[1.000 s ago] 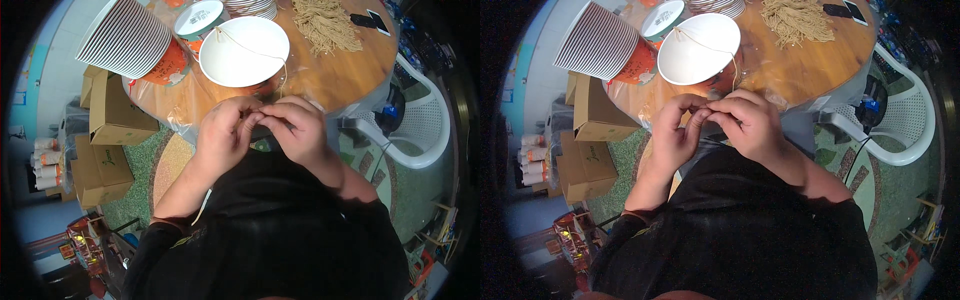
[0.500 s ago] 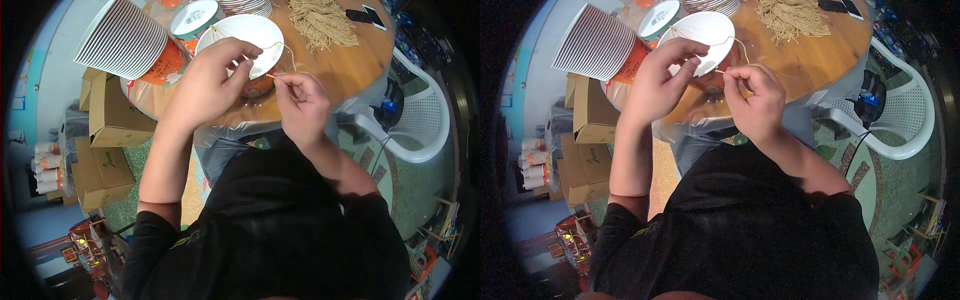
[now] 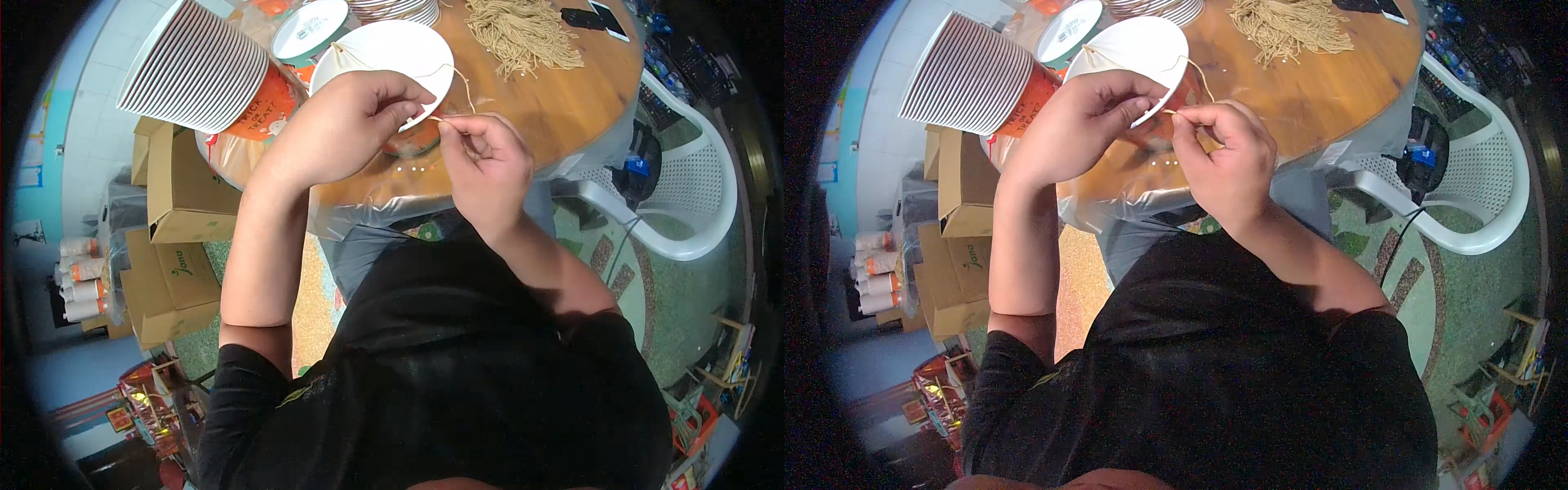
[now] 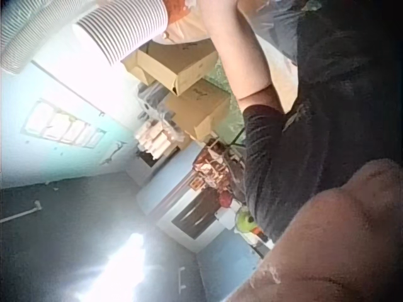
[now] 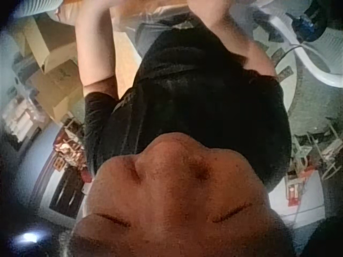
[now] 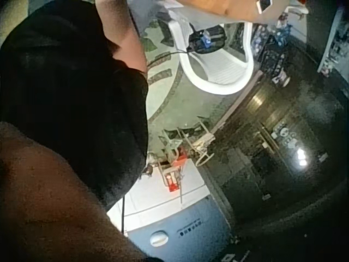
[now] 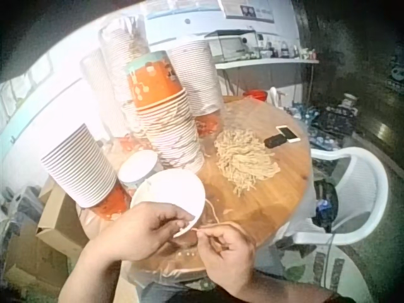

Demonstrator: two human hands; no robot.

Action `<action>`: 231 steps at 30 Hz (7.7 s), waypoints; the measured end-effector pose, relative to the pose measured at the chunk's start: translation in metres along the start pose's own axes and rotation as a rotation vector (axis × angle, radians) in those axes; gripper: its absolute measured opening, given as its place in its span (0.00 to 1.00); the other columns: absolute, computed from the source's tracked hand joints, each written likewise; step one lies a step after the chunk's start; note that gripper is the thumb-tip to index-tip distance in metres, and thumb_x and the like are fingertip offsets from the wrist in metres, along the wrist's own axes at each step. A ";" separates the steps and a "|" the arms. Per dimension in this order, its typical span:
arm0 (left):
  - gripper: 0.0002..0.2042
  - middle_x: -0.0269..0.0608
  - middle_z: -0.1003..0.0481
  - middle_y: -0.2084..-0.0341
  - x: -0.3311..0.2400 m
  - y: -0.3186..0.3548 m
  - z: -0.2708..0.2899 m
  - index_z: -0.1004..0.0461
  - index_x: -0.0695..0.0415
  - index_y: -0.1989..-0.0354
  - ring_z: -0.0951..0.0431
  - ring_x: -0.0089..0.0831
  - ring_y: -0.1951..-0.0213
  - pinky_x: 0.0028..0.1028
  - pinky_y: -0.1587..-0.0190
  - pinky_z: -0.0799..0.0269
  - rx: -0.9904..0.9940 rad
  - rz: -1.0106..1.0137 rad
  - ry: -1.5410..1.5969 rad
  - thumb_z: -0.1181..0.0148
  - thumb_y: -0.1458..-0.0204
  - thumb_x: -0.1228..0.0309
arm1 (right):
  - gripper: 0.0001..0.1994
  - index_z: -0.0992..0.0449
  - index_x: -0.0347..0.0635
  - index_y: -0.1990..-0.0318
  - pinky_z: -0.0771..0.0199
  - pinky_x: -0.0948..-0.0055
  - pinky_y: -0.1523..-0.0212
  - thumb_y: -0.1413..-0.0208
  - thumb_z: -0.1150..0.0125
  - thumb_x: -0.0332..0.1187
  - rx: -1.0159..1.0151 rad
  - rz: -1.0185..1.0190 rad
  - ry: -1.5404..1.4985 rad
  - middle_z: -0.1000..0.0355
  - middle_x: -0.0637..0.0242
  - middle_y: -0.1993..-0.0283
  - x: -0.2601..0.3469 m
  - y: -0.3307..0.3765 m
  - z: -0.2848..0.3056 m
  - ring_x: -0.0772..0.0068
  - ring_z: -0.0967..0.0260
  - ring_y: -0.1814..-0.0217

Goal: Tying rubber bands around individual paper cups to secure or mark them.

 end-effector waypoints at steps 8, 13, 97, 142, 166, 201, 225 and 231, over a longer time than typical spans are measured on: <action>0.14 0.39 0.14 0.53 -0.001 -0.004 0.002 0.19 0.69 0.38 0.13 0.24 0.52 0.29 0.47 0.12 0.117 0.083 0.052 0.40 0.22 0.70 | 0.05 0.14 0.39 0.62 0.19 0.68 0.61 0.40 0.21 0.24 -0.013 -0.057 -0.010 0.18 0.62 0.65 0.002 0.000 0.001 0.67 0.19 0.65; 0.15 0.39 0.14 0.52 -0.005 -0.005 0.003 0.19 0.69 0.38 0.13 0.24 0.52 0.29 0.46 0.12 0.127 0.067 0.024 0.40 0.22 0.70 | 0.03 0.16 0.28 0.55 0.17 0.78 0.50 0.32 0.27 0.18 0.094 0.002 0.022 0.16 0.60 0.53 0.004 0.001 0.001 0.79 0.18 0.53; 0.04 0.46 0.20 0.65 -0.027 0.012 -0.012 0.18 0.62 0.58 0.16 0.44 0.61 0.38 0.58 0.20 -0.371 -0.393 -0.296 0.30 0.36 0.75 | 0.09 0.21 0.36 0.53 0.14 0.76 0.57 0.37 0.26 0.21 0.415 -0.345 -0.148 0.17 0.65 0.57 0.034 -0.051 0.008 0.79 0.16 0.59; 0.05 0.34 0.20 0.63 -0.012 0.007 -0.007 0.21 0.65 0.53 0.19 0.20 0.59 0.25 0.56 0.20 -0.228 -0.277 -0.203 0.35 0.27 0.75 | 0.08 0.17 0.35 0.53 0.17 0.81 0.58 0.36 0.24 0.22 0.331 -0.356 -0.293 0.18 0.70 0.59 0.004 -0.041 0.001 0.84 0.19 0.60; 0.07 0.29 0.23 0.62 0.003 -0.006 -0.005 0.25 0.61 0.56 0.23 0.16 0.60 0.21 0.55 0.23 0.091 0.080 0.272 0.45 0.26 0.71 | 0.06 0.14 0.38 0.61 0.17 0.71 0.65 0.44 0.21 0.24 0.205 0.139 0.107 0.22 0.64 0.60 0.042 -0.035 0.000 0.71 0.18 0.67; 0.11 0.26 0.33 0.71 -0.014 -0.005 -0.010 0.22 0.60 0.44 0.32 0.18 0.67 0.24 0.64 0.32 -0.376 -0.097 -0.236 0.31 0.32 0.76 | 0.15 0.16 0.36 0.36 0.12 0.70 0.49 0.23 0.42 0.22 0.693 -0.535 -0.533 0.16 0.63 0.51 -0.011 -0.037 0.007 0.74 0.18 0.53; 0.16 0.40 0.20 0.59 -0.001 0.001 -0.003 0.23 0.61 0.37 0.16 0.29 0.56 0.29 0.49 0.18 -0.485 -0.269 0.085 0.34 0.31 0.78 | 0.09 0.17 0.33 0.44 0.14 0.74 0.57 0.25 0.38 0.24 0.462 -0.504 -0.337 0.12 0.60 0.50 0.014 -0.061 -0.004 0.77 0.16 0.57; 0.19 0.42 0.17 0.56 -0.006 0.010 -0.004 0.20 0.59 0.38 0.14 0.29 0.53 0.29 0.48 0.16 -0.631 -0.456 0.072 0.30 0.36 0.83 | 0.10 0.19 0.27 0.47 0.12 0.72 0.57 0.27 0.32 0.28 0.513 -0.587 -0.265 0.14 0.58 0.56 0.030 -0.078 -0.008 0.75 0.17 0.60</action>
Point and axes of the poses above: each hand's wrist, its own y-axis away from the middle knuckle, its own z-axis out of the back of the hand, x = y × z, the point moved 5 cm from there along -y, towards the middle knuckle
